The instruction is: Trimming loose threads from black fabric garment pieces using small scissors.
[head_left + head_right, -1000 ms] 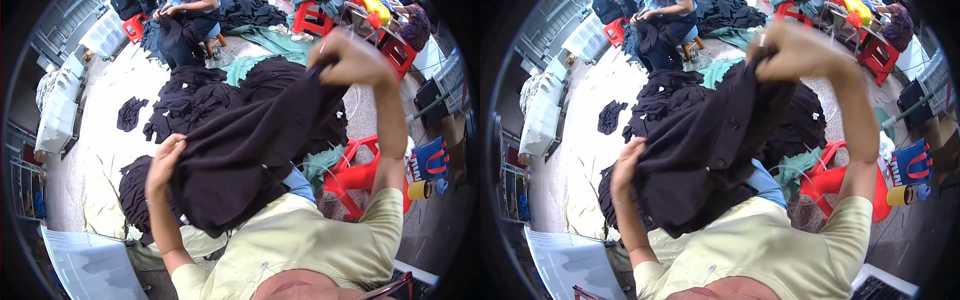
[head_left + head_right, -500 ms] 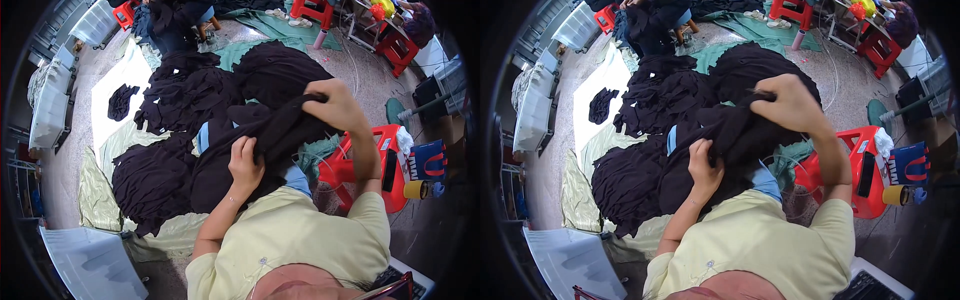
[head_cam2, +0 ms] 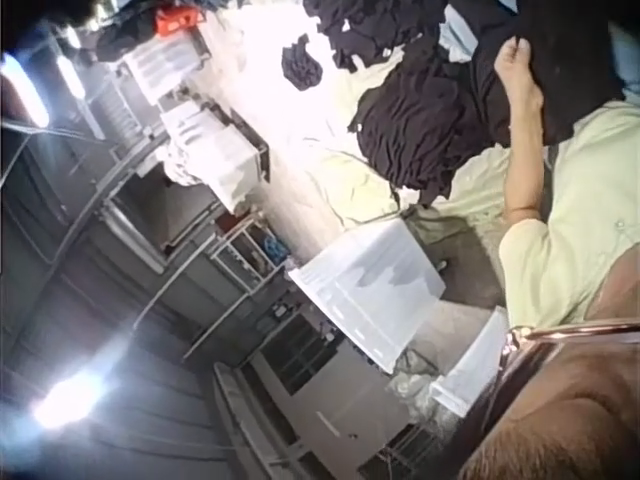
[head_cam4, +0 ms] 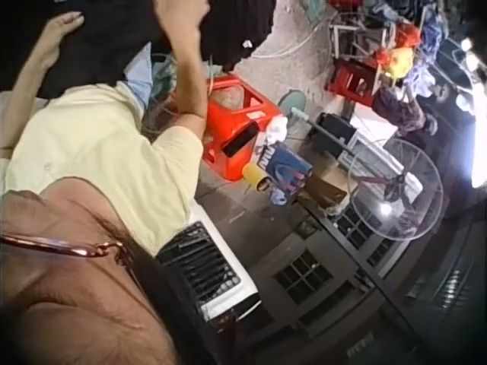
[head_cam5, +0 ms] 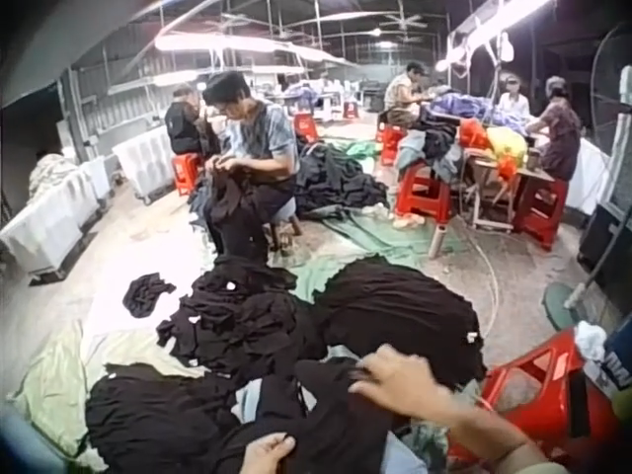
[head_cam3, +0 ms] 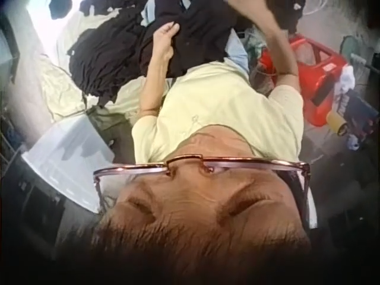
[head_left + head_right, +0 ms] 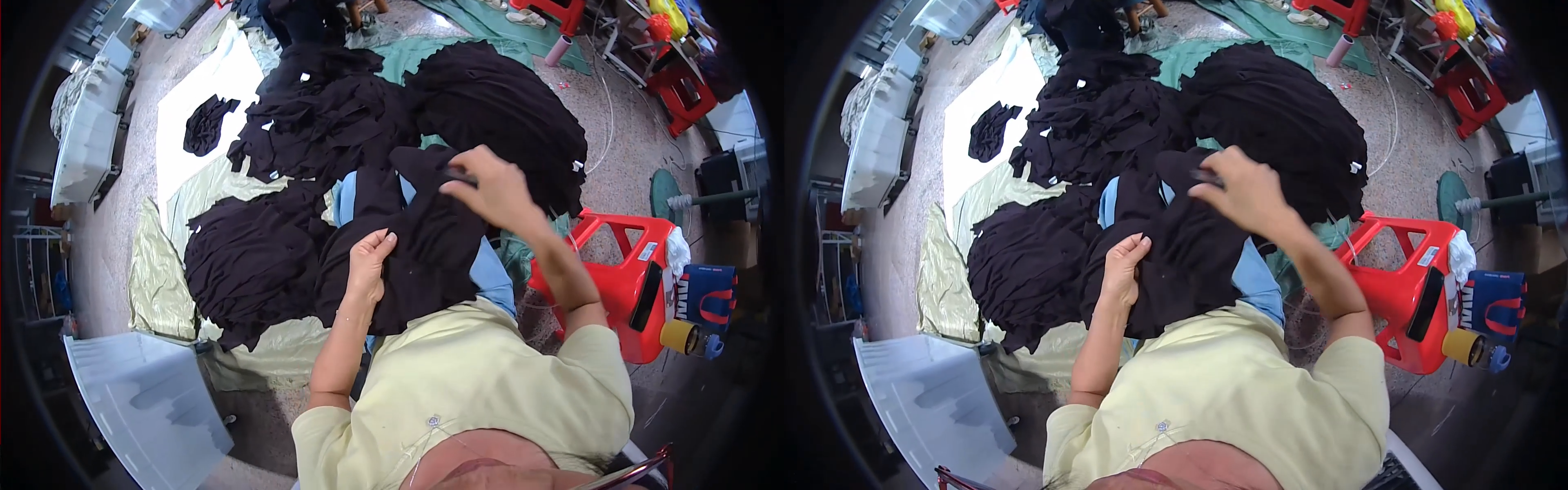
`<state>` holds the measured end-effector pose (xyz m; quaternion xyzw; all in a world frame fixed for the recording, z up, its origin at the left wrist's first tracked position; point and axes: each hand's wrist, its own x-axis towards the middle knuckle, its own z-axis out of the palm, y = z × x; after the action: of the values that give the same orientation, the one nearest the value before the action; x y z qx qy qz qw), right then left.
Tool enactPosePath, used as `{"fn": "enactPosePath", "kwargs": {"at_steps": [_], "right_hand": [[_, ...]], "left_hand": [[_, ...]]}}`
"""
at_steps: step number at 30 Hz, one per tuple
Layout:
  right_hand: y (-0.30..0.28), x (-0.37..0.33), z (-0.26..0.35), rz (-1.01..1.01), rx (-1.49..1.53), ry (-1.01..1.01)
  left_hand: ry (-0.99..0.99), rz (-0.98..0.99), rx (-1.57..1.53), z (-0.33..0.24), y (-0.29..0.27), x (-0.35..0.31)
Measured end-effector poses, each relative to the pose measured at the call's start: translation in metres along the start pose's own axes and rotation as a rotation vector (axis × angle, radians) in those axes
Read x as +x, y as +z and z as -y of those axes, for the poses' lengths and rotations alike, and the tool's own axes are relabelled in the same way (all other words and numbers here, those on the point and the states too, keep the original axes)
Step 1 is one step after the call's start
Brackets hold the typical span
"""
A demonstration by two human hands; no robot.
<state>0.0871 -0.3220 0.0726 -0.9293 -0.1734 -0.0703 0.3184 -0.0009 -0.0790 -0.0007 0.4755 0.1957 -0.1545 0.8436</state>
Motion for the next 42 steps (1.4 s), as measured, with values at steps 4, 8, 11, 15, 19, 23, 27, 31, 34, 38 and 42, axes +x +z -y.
{"fn": "enactPosePath", "kwargs": {"at_steps": [4, 8, 11, 15, 19, 23, 27, 31, 34, 38, 42], "right_hand": [[0.052, -0.018, 0.03, 0.083, 0.546, 0.041], [0.083, -0.038, 0.03, 0.062, 0.62, 0.167], [0.087, -0.046, 0.027, 0.008, 0.428, 0.078], [0.096, -0.05, 0.025, -0.074, 0.356, -0.034], [0.099, -0.045, 0.027, -0.091, 0.333, -0.064], [0.101, -0.044, 0.027, -0.1, 0.249, -0.124], [0.099, -0.046, 0.029, -0.112, 0.193, -0.138], [0.109, -0.05, 0.02, -0.237, 0.705, 0.327], [0.118, -0.05, 0.006, -0.28, 0.842, 0.417], [0.122, -0.05, -0.001, -0.257, 0.936, 0.422], [0.118, -0.048, -0.002, -0.266, 0.972, 0.441]], "left_hand": [[-0.08, -0.006, 0.009, -0.012, 0.008, -0.001], [-0.093, -0.051, 0.033, -0.012, 0.007, 0.0], [-0.073, -0.038, -0.049, -0.012, 0.006, -0.001], [-0.032, -0.053, 0.007, -0.011, 0.009, -0.003], [-0.004, -0.065, 0.047, -0.009, 0.011, -0.002], [0.032, -0.079, 0.083, -0.01, 0.014, -0.004], [0.047, -0.153, 0.1, -0.007, 0.013, -0.004], [0.221, -0.183, 0.041, 0.001, 0.011, 0.01], [0.16, -0.126, 0.018, 0.002, 0.008, 0.024], [0.045, -0.091, 0.197, -0.003, 0.017, 0.031], [-0.034, 0.062, 0.418, -0.002, 0.026, 0.028]]}}
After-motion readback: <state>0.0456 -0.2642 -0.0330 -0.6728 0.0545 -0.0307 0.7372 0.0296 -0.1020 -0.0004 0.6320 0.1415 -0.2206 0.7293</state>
